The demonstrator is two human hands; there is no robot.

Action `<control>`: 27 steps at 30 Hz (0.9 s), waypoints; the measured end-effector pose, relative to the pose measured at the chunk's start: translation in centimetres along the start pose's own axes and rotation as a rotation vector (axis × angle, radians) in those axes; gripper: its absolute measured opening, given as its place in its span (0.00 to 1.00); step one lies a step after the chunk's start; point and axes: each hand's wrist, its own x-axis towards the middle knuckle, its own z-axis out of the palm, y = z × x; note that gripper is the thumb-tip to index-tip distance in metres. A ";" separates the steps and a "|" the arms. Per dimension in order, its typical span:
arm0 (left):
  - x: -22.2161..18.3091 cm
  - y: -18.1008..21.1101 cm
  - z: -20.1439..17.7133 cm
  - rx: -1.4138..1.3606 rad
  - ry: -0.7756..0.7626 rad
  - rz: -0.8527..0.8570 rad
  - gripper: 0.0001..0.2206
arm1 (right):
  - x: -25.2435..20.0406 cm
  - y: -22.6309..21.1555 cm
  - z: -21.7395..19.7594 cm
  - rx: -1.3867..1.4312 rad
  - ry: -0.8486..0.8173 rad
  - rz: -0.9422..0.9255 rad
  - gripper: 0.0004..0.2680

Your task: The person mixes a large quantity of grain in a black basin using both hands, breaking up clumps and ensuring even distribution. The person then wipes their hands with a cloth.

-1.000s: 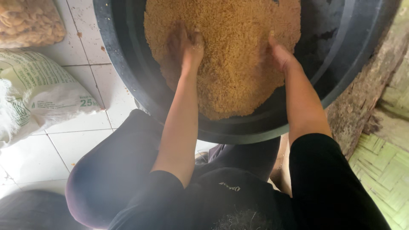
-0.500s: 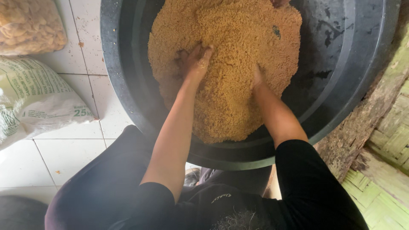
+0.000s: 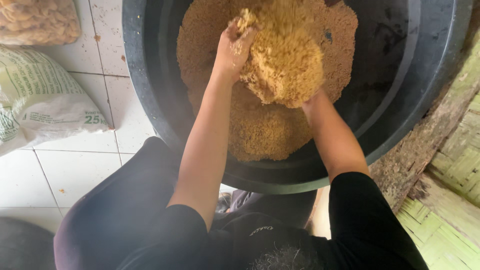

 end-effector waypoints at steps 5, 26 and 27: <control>0.4 0.3 1.6 -0.015 -0.068 0.005 0.36 | -1.1 -3.9 1.0 -0.083 -0.012 -0.131 0.21; -2.8 3.3 2.6 -0.379 -0.226 -0.048 0.34 | -6.3 -8.4 3.3 -1.604 -0.021 -0.834 0.14; -2.6 3.4 2.7 -0.346 -0.239 0.018 0.32 | -6.5 -8.6 3.0 -1.525 -0.016 -0.881 0.16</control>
